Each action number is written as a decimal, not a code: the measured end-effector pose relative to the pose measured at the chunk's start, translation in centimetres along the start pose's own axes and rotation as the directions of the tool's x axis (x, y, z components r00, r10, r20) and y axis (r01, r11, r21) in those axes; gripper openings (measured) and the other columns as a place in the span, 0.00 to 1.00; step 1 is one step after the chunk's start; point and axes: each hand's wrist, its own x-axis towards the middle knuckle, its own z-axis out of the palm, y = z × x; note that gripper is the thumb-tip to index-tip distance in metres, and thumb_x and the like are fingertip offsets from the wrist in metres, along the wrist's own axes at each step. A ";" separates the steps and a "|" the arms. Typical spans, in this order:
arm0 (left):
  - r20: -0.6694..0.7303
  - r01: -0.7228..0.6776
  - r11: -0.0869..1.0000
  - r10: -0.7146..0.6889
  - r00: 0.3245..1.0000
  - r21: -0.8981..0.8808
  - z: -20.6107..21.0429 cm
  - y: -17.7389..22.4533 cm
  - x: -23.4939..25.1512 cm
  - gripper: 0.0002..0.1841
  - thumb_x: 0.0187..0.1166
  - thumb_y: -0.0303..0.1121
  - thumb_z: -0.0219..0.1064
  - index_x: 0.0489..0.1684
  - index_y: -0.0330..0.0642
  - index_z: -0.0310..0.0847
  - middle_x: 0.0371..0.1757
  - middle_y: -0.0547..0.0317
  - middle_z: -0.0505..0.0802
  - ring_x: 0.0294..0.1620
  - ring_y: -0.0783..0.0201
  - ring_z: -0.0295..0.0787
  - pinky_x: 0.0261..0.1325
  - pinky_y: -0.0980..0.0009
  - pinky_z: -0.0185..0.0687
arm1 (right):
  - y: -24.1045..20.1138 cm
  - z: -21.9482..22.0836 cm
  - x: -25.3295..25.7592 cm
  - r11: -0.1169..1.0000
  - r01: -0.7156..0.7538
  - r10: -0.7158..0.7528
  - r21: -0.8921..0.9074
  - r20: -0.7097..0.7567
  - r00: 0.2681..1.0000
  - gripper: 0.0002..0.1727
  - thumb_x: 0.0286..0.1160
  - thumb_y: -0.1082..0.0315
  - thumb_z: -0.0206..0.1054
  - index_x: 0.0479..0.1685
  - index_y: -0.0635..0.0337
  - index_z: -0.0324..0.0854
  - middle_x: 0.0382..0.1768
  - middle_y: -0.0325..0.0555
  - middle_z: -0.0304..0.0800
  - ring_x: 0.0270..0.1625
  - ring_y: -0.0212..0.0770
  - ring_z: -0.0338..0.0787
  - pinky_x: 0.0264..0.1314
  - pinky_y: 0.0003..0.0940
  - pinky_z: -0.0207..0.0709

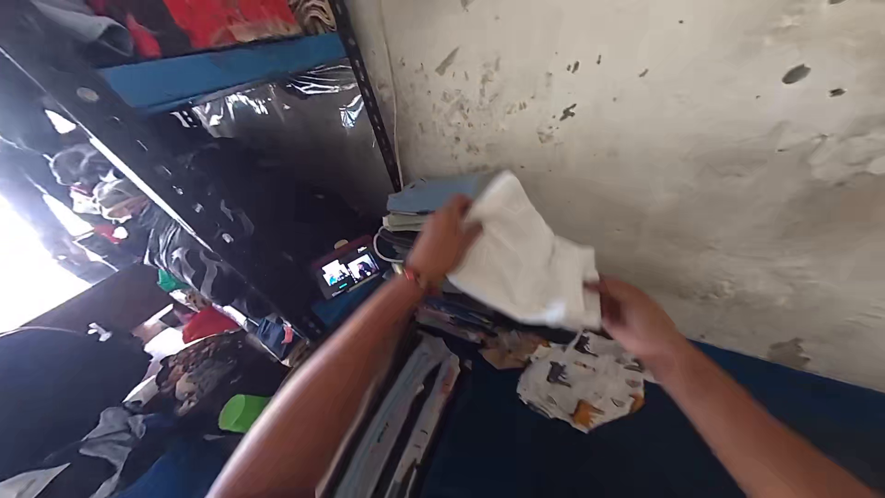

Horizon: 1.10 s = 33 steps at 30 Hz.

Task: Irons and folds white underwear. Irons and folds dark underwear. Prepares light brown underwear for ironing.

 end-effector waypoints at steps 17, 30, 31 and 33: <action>0.235 -0.249 0.926 0.184 0.954 0.284 -4.8 -15.0 11.1 0.38 0.84 0.52 0.65 0.86 0.34 0.62 0.79 0.29 0.76 0.79 0.32 0.73 0.79 0.33 0.66 | 18.4 0.3 15.7 0.538 0.003 -0.053 -0.843 -0.030 0.998 0.41 0.66 0.52 0.83 0.71 0.74 0.75 0.71 0.75 0.77 0.75 0.74 0.76 0.74 0.77 0.66; 0.200 -0.440 0.818 0.533 0.822 -0.372 6.0 -4.0 4.4 0.49 0.62 0.51 0.83 0.82 0.32 0.66 0.73 0.39 0.83 0.74 0.50 0.81 0.73 0.49 0.79 | -3.9 0.4 1.5 0.868 0.413 -0.381 -0.276 0.165 0.910 0.19 0.94 0.67 0.45 0.42 0.45 0.84 0.32 0.21 0.91 0.35 0.18 0.89 0.41 0.19 0.87; 0.329 -0.339 0.824 0.509 0.795 -0.455 8.3 -2.9 3.2 0.46 0.60 0.45 0.86 0.79 0.32 0.70 0.69 0.40 0.86 0.68 0.52 0.84 0.70 0.50 0.82 | -4.8 0.1 -0.2 0.858 0.439 -0.417 -0.266 0.139 0.898 0.19 0.95 0.66 0.45 0.41 0.44 0.84 0.32 0.21 0.91 0.36 0.18 0.89 0.41 0.18 0.87; 0.552 -0.112 0.822 0.469 0.690 -0.558 11.5 -1.2 1.2 0.26 0.69 0.31 0.81 0.66 0.35 0.80 0.52 0.51 0.93 0.52 0.66 0.91 0.59 0.64 0.88 | -5.6 -1.7 -3.4 0.848 0.428 -0.447 -0.312 0.011 0.895 0.20 0.95 0.64 0.47 0.37 0.43 0.84 0.29 0.21 0.90 0.33 0.18 0.89 0.38 0.17 0.86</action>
